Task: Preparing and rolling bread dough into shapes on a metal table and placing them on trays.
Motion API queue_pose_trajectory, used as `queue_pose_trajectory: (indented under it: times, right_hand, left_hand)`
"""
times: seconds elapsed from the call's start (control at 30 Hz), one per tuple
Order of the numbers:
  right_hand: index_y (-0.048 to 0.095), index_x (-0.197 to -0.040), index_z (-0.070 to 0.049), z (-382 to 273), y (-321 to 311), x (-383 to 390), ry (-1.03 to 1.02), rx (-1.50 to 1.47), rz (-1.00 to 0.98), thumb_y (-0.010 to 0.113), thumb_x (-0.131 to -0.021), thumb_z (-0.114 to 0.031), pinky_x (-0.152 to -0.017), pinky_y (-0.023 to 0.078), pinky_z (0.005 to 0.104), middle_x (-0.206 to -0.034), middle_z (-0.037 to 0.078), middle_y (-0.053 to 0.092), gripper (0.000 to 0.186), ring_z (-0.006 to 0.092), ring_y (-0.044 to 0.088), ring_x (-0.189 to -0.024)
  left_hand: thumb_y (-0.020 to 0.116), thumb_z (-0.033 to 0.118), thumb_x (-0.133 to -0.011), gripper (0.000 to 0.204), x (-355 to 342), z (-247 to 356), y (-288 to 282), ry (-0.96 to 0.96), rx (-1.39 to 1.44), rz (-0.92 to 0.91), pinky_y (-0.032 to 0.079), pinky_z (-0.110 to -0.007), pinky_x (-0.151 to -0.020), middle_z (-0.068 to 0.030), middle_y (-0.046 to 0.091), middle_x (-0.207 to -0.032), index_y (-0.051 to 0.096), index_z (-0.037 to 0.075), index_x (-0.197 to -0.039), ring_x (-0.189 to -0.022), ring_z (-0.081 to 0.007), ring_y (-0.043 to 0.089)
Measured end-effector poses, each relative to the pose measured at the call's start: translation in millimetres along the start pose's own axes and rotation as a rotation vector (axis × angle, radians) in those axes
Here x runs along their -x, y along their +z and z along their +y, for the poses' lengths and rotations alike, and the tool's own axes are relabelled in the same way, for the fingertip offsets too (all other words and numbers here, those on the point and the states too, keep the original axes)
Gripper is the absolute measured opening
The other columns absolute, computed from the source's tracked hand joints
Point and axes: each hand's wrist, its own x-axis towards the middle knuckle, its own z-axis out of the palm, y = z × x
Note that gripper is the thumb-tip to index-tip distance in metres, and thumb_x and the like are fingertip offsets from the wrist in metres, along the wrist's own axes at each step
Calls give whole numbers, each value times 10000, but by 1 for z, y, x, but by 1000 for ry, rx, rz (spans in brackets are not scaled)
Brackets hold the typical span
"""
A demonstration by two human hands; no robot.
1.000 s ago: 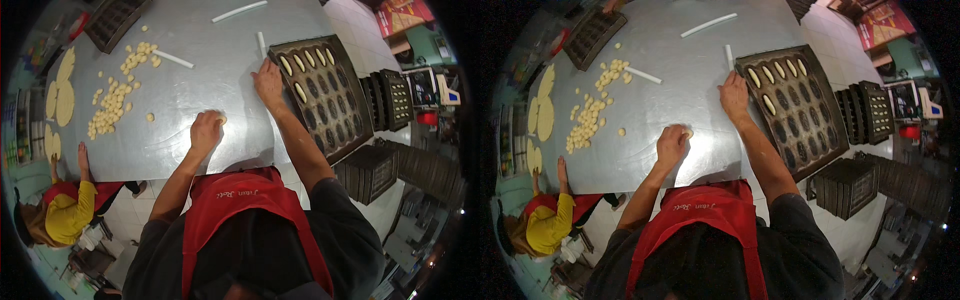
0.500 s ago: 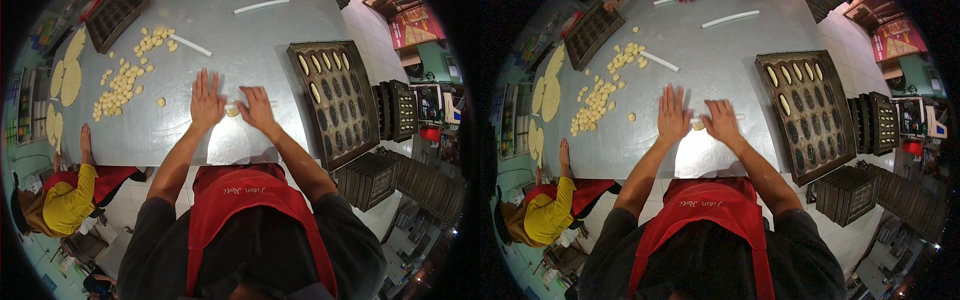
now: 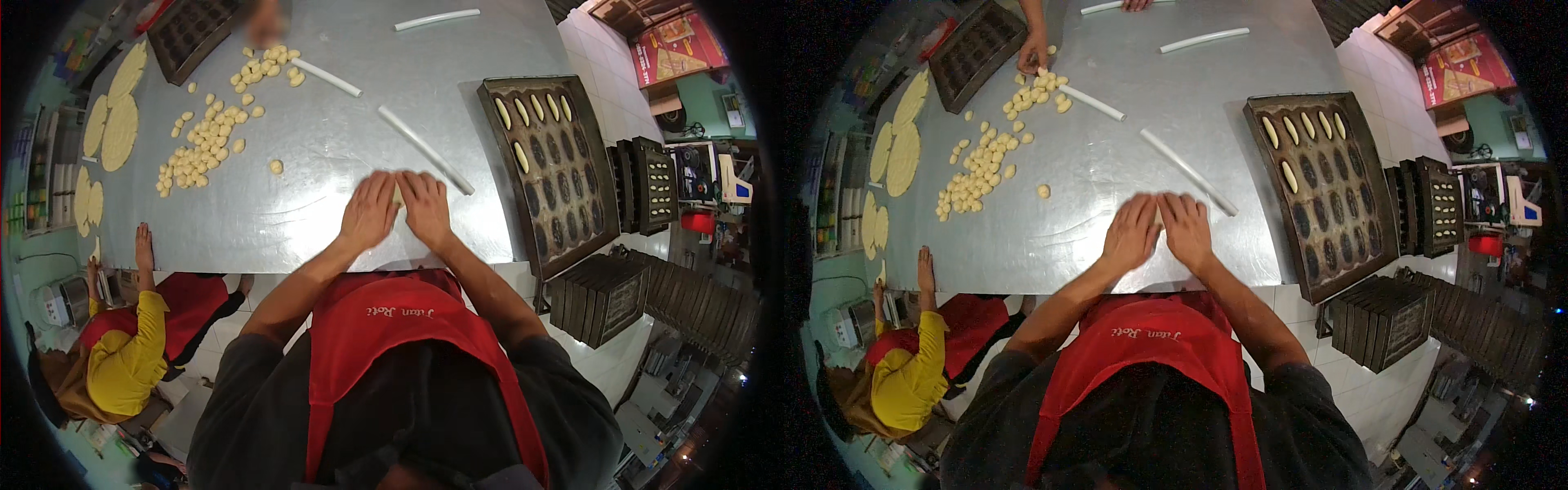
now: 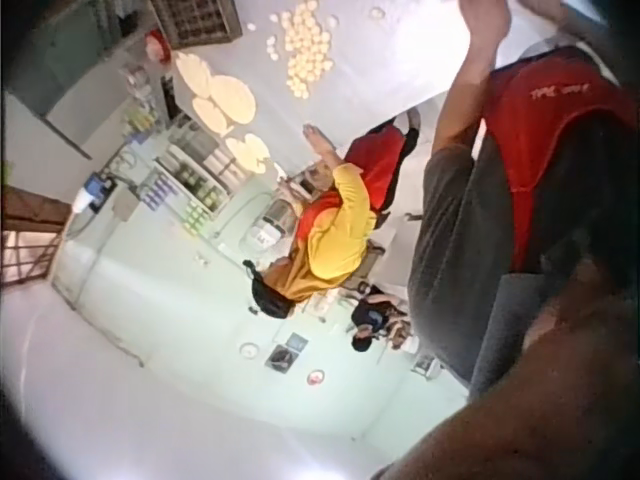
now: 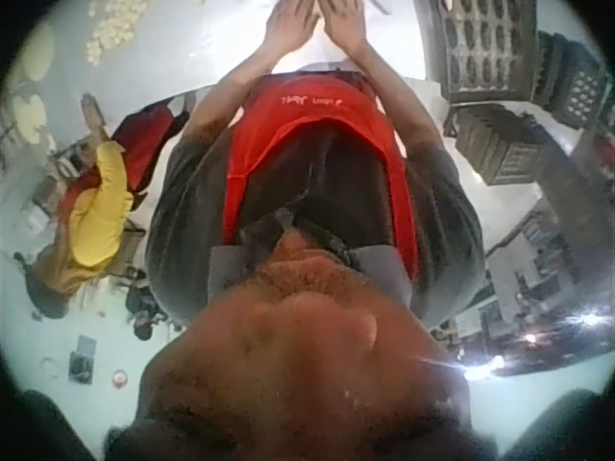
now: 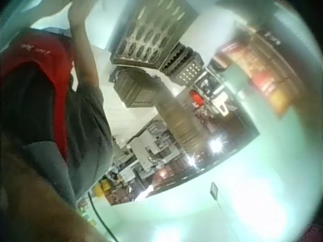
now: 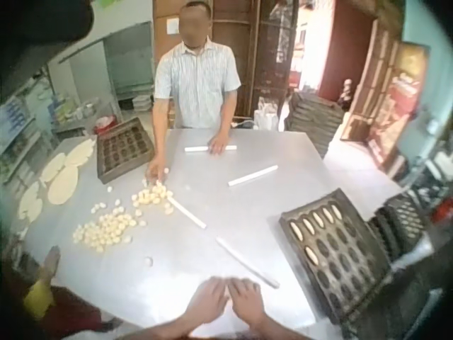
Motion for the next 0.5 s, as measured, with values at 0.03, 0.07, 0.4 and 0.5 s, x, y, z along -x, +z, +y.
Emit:
queue_pose_trajectory:
  times: [0.03, 0.07, 0.4, 0.5]
  right_hand:
    - [677, -1457, -26, -6, -4, 17, 1, 2, 3, 602, -950, -127, -1043, 435, 497, -1430, 111, 645, 522, 326, 592, -1257]
    - [669, -1470, -16, -12, -7, 35, -16, 26, -17, 614, -945, -136, -1041, 438, 495, -1438, 112, 642, 541, 321, 601, -1251]
    - [710, -1339, -28, -36, 43, -61, 172, -195, 113, 745, -935, -236, -1155, 431, 583, -1403, 221, 670, 456, 450, 577, -1332]
    - [497, -1619, -2, -71, 22, -7, 108, 4, -140, 690, -1015, -389, -1277, 301, 647, -1695, 298, 426, 743, 515, 413, -1540]
  left_hand:
    - [679, 215, -1024, 614, 17, -1, -2, 28, 57, -62, 375, -514, -1279, -265, 561, -1561, 544, -57, -1558, -1475, -438, 506]
    - [668, 229, -1039, 617, 34, 2, -7, 75, 8, -112, 373, -510, -1287, -246, 558, -1582, 533, -32, -1582, -1484, -429, 502]
    - [738, 129, -964, 348, 21, -38, -67, -45, 218, 179, 532, -516, -1037, -224, 713, -1228, 691, -10, -1280, -1156, -440, 665]
    - [713, 76, -937, 356, 26, -119, -111, -261, 92, 306, 531, -532, -1008, -235, 709, -1206, 702, -1, -1284, -1112, -443, 662]
